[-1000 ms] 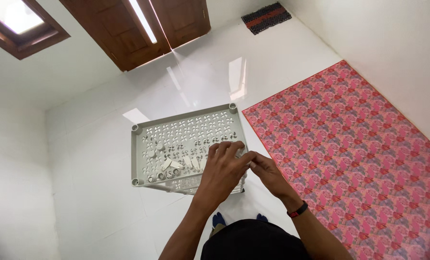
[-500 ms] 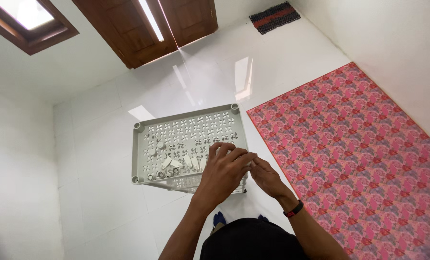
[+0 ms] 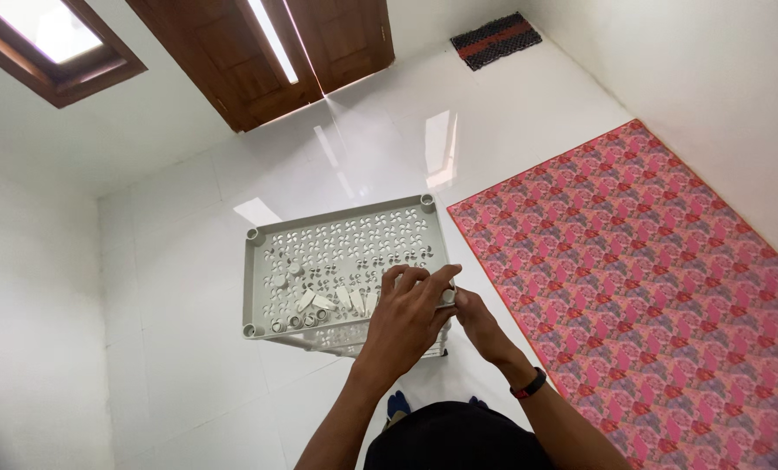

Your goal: The person assembles a metal shelving unit by inserting white cylindrical legs into the corners of perforated metal shelves. They align and press the legs into place, then stack additional shelves on top of the assembled frame.

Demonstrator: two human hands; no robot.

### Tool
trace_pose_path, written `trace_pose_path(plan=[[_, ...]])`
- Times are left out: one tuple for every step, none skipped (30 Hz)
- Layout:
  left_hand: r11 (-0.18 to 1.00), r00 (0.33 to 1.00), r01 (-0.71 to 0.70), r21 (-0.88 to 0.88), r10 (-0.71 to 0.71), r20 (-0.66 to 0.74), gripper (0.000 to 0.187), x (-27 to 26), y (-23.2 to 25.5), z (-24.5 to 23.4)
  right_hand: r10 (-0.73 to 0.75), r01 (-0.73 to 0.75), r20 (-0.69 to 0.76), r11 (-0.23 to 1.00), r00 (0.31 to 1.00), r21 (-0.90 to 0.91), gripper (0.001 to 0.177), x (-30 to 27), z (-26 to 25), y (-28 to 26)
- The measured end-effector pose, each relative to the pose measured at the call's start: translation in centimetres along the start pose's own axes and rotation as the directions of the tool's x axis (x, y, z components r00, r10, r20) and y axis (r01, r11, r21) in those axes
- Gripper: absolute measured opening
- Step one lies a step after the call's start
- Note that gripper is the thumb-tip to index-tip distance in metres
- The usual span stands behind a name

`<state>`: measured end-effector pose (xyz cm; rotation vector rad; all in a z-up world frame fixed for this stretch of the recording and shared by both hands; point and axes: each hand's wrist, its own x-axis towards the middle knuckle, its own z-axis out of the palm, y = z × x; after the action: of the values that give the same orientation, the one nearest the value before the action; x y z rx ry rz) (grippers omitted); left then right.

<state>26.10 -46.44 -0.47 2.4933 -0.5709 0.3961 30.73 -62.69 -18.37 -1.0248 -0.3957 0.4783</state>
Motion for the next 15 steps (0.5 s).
trace_pose_path(plan=[[1.000, 1.000, 0.005, -0.003, -0.005, -0.004, 0.058, 0.0, 0.0, 0.1, 0.006, -0.008, -0.028, 0.998, 1.000, -0.065, 0.062, 0.2, 0.2, 0.2], [1.000, 1.000, 0.010, -0.006, -0.010, -0.007, 0.058, 0.0, 0.0, 0.2, 0.008, -0.013, -0.052, 0.996, 0.999, -0.094, 0.059, 0.3, 0.3, 0.4], [1.000, 1.000, 0.016, -0.009, -0.016, -0.010, 0.059, -0.1, 0.0, 0.2, 0.008, -0.018, -0.076, 0.992, 0.997, -0.122, 0.056, 0.4, 0.4, 0.5], [1.000, 1.000, 0.004, -0.014, -0.004, -0.012, 0.060, -0.1, -0.1, 0.1, 0.006, -0.021, -0.098, 0.988, 0.995, -0.152, 0.055, 0.7, 0.5, 0.5], [1.000, 1.000, -0.008, -0.019, 0.008, -0.013, 0.061, -0.1, -0.3, 0.1, -0.007, -0.010, -0.091, 0.984, 0.996, -0.179, 0.056, 1.0, 0.7, 0.5], [0.999, 1.000, -0.019, -0.027, 0.019, -0.011, 0.062, -0.3, -0.3, 0.0, -0.017, -0.001, -0.087, 0.979, 0.996, -0.204, 0.058, 0.9, 0.9, 0.5], [1.000, 1.000, -0.016, -0.023, 0.016, -0.004, 0.063, -0.4, -0.3, 0.1, -0.027, 0.007, -0.083, 0.973, 0.996, -0.229, 0.059, 0.9, 1.1, 0.4], [1.000, 1.000, -0.015, -0.019, 0.015, 0.000, 0.063, -0.4, -0.4, 0.1, -0.063, 0.035, -0.101, 0.968, 0.993, -0.249, 0.059, 1.1, 1.3, 0.4], [1.000, 1.000, -0.014, -0.015, 0.014, 0.004, 0.064, -0.4, -0.5, 0.1, -0.098, 0.063, -0.119, 0.961, 0.988, -0.269, 0.059, 1.2, 1.6, 0.4], [1.000, 1.000, -0.017, -0.011, 0.017, 0.003, 0.064, -0.5, -0.5, 0.1, -0.134, 0.090, -0.136, 0.953, 0.982, -0.289, 0.059, 1.2, 1.9, 0.3], [1.000, 1.000, -0.020, -0.007, 0.020, 0.001, 0.064, -0.6, -0.5, 0.1, -0.141, 0.089, -0.172, 0.956, 0.975, -0.279, 0.057, 1.3, 2.2, 0.3], [1.000, 1.000, -0.023, -0.002, 0.023, -0.002, 0.065, -0.6, -0.5, 0.2, -0.148, 0.090, -0.205, 0.959, 0.967, -0.269, 0.056, 1.5, 2.5, 0.3], [1.000, 1.000, -0.018, -0.001, 0.018, -0.009, 0.065, -0.4, -0.5, 0.3, -0.156, 0.091, -0.239, 0.961, 0.958, -0.260, 0.056, 1.8, 2.7, 0.3], [1.000, 1.000, -0.012, -0.001, 0.012, -0.012, 0.065, -0.3, -0.5, 0.4, -0.163, 0.101, -0.249, 0.964, 0.955, -0.245, 0.056, 1.9, 3.0, 0.3], [1.000, 1.000, -0.006, -0.001, 0.006, -0.016, 0.065, -0.4, -0.6, 0.5, -0.170, 0.110, -0.260, 0.967, 0.950, -0.230, 0.056, 1.9, 3.1, 0.4]])
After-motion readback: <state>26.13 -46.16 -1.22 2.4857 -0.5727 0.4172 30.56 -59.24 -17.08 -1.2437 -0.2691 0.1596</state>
